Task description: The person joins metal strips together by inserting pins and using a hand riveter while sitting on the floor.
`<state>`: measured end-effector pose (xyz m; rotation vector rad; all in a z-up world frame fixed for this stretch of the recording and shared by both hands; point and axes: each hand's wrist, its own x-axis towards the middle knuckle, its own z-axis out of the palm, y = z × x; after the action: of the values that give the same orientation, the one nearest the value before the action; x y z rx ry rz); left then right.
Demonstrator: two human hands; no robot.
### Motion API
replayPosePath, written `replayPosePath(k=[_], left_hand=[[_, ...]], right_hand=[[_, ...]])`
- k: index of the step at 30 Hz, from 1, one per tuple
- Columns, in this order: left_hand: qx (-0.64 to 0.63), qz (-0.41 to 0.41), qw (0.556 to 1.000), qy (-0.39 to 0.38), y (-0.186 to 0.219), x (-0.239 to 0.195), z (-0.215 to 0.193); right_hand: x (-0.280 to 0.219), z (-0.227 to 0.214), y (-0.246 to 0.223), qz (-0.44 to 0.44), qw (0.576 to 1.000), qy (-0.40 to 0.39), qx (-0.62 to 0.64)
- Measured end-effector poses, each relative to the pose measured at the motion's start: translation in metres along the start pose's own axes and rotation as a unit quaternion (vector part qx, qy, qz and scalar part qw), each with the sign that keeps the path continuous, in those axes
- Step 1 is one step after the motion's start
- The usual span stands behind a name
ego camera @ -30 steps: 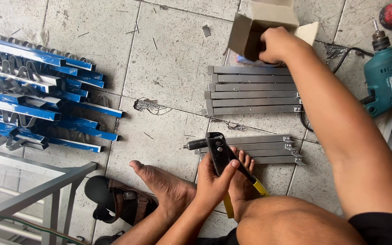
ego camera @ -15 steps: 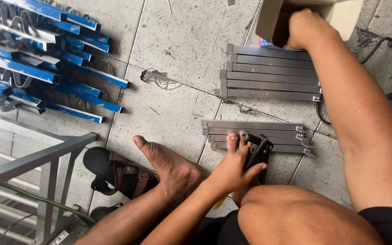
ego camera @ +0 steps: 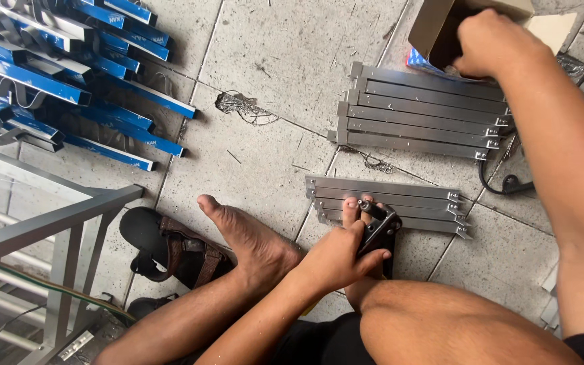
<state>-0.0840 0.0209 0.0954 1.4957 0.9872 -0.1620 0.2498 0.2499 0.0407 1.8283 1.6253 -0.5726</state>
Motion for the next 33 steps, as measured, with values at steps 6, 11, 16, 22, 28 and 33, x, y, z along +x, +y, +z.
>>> replayPosePath(k=[6,11,16,22,28,33], left_hand=[[0.066,0.086,0.994,0.005,-0.008,0.020,0.024],[0.180,0.134,0.974,-0.001,0.028,0.009,-0.011],[0.195,0.136,0.971,0.006,0.012,0.021,0.009],[0.131,0.084,0.987,-0.026,0.044,0.008,-0.027],[0.152,0.103,0.983,-0.016,0.032,0.015,-0.017],[0.177,0.123,0.977,-0.010,0.018,0.022,-0.001]], right_hand=[[-0.097,0.007,0.008,-0.153,0.932,0.281,0.170],[-0.199,0.023,-0.083,-0.376,0.794,0.149,0.453],[-0.210,0.020,-0.085,-0.373,0.788,0.086,0.482],[-0.206,0.022,-0.087,-0.372,0.791,0.082,0.478],[-0.203,0.023,-0.090,-0.370,0.797,0.083,0.471],[-0.200,0.022,-0.092,-0.380,0.806,0.077,0.447]])
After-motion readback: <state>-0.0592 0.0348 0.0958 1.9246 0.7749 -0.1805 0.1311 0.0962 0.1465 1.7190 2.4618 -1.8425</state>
